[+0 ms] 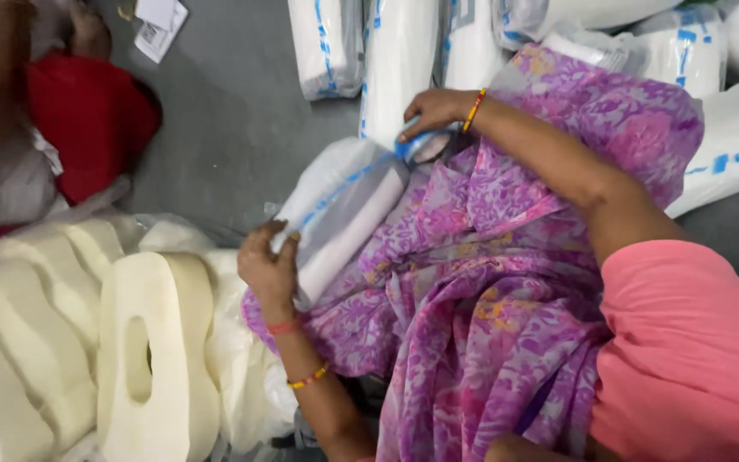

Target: The person packs white foam pieces into plastic shipping bags and seals them with blue tape.

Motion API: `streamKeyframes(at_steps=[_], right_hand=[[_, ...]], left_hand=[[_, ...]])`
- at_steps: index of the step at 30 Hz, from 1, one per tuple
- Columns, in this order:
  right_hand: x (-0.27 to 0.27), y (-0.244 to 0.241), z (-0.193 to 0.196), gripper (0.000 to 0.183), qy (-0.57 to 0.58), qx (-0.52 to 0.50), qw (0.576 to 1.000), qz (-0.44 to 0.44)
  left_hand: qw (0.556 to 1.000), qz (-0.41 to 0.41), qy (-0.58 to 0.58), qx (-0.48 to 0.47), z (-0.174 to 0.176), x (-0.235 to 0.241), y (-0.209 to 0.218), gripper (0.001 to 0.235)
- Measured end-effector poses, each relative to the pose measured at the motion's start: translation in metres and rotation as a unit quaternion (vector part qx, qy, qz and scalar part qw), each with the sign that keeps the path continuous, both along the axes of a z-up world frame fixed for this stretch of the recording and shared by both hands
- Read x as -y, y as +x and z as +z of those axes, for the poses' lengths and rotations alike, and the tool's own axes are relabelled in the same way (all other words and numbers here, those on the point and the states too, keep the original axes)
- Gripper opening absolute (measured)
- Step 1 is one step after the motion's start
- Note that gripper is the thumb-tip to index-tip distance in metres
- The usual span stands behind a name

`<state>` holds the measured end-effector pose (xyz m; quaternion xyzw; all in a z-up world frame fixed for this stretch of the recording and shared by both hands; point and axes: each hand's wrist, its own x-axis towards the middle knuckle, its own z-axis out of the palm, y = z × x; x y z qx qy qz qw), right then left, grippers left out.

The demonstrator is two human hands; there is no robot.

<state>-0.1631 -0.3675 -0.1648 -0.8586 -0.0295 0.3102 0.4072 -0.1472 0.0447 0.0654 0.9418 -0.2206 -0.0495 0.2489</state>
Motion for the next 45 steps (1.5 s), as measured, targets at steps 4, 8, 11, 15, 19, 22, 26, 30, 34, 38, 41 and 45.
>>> streamKeyframes(at_steps=[4,8,11,15,19,22,26,30,34,38,41,45], right_hand=[[-0.030,-0.004,0.005,0.062,-0.124,-0.043,0.991,-0.029],[-0.063,-0.012,0.004,0.069,-0.182,-0.067,0.981,0.009],[-0.075,-0.023,-0.029,0.062,-0.212,0.048,0.976,-0.029],[-0.074,-0.018,-0.061,0.046,-0.026,0.048,0.997,-0.054],[-0.074,-0.023,-0.079,0.042,0.020,0.037,0.998,-0.052],[-0.079,-0.027,-0.043,0.040,0.110,0.033,0.991,-0.070],[-0.101,-0.016,0.105,0.038,0.093,0.087,0.992,0.002],[-0.158,-0.021,0.193,0.034,0.076,0.165,0.978,0.103],[-0.214,-0.031,0.215,0.030,0.077,0.265,0.951,0.140],[-0.217,-0.034,0.241,0.029,-0.056,0.287,0.946,0.137],[-0.191,-0.028,0.282,0.041,-0.004,0.167,0.975,0.148],[-0.163,-0.034,0.265,0.071,0.343,0.097,0.917,0.176]], left_hand=[[0.991,0.073,0.017,-0.107,0.010,0.010,0.014,0.025],[0.991,0.085,-0.002,-0.104,0.006,-0.005,-0.002,0.039],[0.990,0.093,-0.107,0.000,0.001,-0.012,-0.028,0.078],[0.939,0.207,-0.261,-0.084,-0.007,-0.008,-0.047,0.093],[0.923,0.240,-0.282,-0.108,0.003,-0.007,-0.042,0.081],[0.940,0.193,-0.275,-0.061,0.036,-0.031,-0.056,0.080],[0.946,0.183,-0.267,0.024,0.099,-0.101,-0.089,0.078],[0.868,0.289,-0.403,-0.022,0.129,-0.171,-0.141,0.070],[0.839,0.398,-0.371,0.012,0.068,-0.239,-0.176,0.065],[0.884,0.397,-0.014,0.246,0.058,-0.196,-0.172,0.048],[0.871,0.446,-0.054,0.199,0.041,-0.203,-0.154,0.048],[0.846,0.490,-0.164,0.132,0.026,-0.222,-0.134,0.040]])
